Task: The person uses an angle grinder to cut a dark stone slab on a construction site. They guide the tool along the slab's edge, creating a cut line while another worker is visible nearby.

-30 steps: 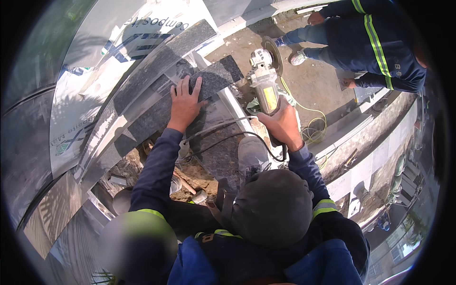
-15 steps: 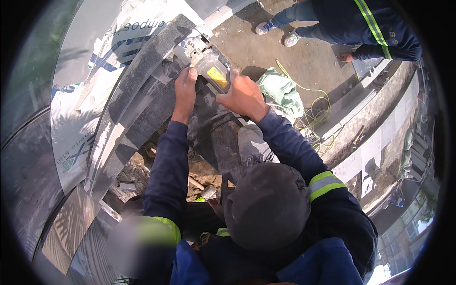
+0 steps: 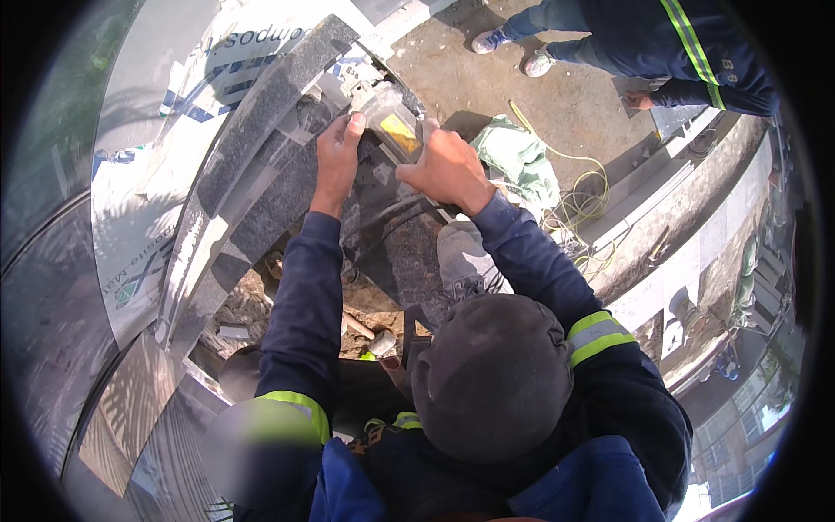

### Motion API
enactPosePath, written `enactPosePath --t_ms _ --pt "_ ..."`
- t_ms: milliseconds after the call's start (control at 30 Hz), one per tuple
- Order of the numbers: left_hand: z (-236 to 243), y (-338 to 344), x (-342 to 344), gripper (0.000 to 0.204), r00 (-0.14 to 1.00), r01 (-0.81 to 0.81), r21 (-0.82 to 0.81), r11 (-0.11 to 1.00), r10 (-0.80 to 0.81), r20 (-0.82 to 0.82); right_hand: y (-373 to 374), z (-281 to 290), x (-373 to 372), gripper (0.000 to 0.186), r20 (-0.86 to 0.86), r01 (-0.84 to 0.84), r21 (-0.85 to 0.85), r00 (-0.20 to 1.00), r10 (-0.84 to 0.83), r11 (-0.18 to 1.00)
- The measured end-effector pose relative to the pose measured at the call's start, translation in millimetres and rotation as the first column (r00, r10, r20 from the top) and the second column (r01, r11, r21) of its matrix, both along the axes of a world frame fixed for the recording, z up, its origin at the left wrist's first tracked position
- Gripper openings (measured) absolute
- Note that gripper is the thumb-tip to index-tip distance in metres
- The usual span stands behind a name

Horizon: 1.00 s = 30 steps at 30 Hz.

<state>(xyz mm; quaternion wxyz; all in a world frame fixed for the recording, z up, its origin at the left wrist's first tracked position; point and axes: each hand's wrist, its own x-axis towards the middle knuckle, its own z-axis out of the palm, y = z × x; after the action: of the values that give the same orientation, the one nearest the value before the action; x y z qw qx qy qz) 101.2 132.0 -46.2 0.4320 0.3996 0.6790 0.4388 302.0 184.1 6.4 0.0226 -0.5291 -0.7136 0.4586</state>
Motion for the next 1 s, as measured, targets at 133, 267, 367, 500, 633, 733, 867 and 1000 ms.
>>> enactPosePath --t_ms 133,267,367,500,633,733,867,1000 --pt "1.4 -0.3 -0.2 0.058 1.0 -0.016 -0.007 1.0 0.016 0.003 -3.3 2.0 -5.1 0.073 0.003 0.026 -0.026 1.0 -0.026 0.999" --pt "-4.7 1.6 0.3 0.057 0.997 -0.063 -0.001 0.998 0.063 0.052 -1.4 1.6 -8.4 0.074 -0.006 0.028 -0.05 1.0 -0.029 0.998" --pt "-9.8 2.7 -2.3 0.056 0.995 -0.083 -0.01 0.997 0.083 0.058 4.6 9.1 -11.6 0.075 0.037 -0.002 -0.085 0.999 0.005 0.996" --pt "-5.3 5.3 -2.0 0.054 0.999 -0.051 -0.026 0.998 0.051 0.013 8.8 4.1 -12.4 0.076 0.088 -0.029 -0.087 0.995 0.037 0.996" --pt "-0.4 6.2 2.1 0.052 0.993 -0.083 -0.044 0.996 0.087 0.081 5.5 0.4 -11.8 0.07 0.041 0.009 -0.024 0.999 -0.008 1.0" --pt "-1.8 3.7 3.2 0.051 0.989 -0.088 -0.043 0.995 0.093 0.114 1.0 -2.1 -8.6 0.071 0.021 0.014 -0.024 1.0 -0.013 1.0" --pt "-1.4 1.8 2.9 0.05 0.994 -0.059 -0.042 0.997 0.063 0.093 -2.3 -4.2 -6.4 0.072 0.042 0.007 -0.025 0.999 -0.006 1.0" --pt "-4.0 2.9 0.3 0.05 0.993 -0.064 -0.06 0.996 0.069 0.099 0.9 -3.5 -8.7 0.072 0.054 0.018 -0.025 0.998 -0.016 1.0"
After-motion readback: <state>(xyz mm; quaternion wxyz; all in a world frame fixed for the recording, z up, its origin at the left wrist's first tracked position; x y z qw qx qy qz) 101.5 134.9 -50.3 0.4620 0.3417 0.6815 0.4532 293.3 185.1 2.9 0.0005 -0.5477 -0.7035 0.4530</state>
